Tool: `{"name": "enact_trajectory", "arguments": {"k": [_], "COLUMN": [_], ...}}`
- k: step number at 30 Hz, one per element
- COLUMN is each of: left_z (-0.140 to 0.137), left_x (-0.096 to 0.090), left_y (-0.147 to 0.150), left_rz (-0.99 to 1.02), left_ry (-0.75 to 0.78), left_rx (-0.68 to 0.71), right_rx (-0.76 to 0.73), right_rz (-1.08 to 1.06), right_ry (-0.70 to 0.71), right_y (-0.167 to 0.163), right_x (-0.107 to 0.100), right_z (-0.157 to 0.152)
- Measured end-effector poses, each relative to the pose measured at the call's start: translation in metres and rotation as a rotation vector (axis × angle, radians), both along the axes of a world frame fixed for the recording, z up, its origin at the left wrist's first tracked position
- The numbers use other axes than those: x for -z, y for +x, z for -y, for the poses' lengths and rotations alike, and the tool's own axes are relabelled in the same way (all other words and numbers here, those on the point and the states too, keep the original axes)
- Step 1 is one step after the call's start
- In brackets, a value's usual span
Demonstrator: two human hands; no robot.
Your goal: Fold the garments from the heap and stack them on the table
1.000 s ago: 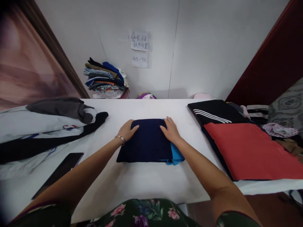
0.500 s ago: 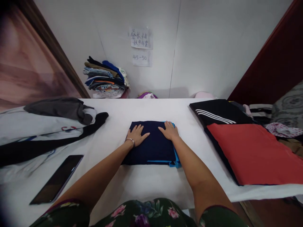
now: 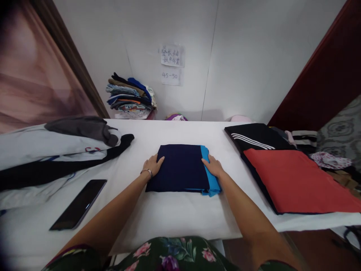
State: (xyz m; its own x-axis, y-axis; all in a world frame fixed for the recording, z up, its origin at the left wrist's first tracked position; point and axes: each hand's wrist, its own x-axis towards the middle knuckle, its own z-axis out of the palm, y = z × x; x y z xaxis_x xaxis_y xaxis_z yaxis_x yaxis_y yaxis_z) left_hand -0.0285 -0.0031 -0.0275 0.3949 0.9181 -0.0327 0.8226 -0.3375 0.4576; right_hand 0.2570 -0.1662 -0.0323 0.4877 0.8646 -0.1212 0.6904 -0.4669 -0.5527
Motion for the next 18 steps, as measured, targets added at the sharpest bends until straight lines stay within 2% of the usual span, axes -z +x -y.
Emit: {"name": "enact_trajectory", "arguments": {"k": [3, 6, 9, 11, 14, 18], "left_z": [0.004, 0.006, 0.003, 0.003, 0.007, 0.020], "left_x": [-0.001, -0.007, -0.015, -0.020, -0.025, -0.023], "left_y": [-0.006, -0.009, -0.009, -0.010, -0.011, -0.015], "left_rz": [0.058, 0.149, 0.271, 0.318, 0.443, 0.683], "left_ry": [0.027, -0.038, -0.194, -0.274, -0.436, -0.734], "left_rx": [-0.023, -0.082, -0.184, -0.227, -0.181, -0.170], "right_rx": [0.028, 0.101, 0.203, 0.281, 0.381, 0.286], "right_rz": [-0.131, -0.288, -0.515, -0.726, -0.921, -1.075], "right_ry": [0.098, 0.213, 0.311, 0.326, 0.323, 0.253], "right_y": [-0.006, -0.017, -0.027, -0.031, -0.030, -0.022], "right_x": [0.004, 0.005, 0.003, -0.002, -0.012, -0.025], "right_z": [0.031, 0.055, 0.067, 0.069, 0.068, 0.065]}}
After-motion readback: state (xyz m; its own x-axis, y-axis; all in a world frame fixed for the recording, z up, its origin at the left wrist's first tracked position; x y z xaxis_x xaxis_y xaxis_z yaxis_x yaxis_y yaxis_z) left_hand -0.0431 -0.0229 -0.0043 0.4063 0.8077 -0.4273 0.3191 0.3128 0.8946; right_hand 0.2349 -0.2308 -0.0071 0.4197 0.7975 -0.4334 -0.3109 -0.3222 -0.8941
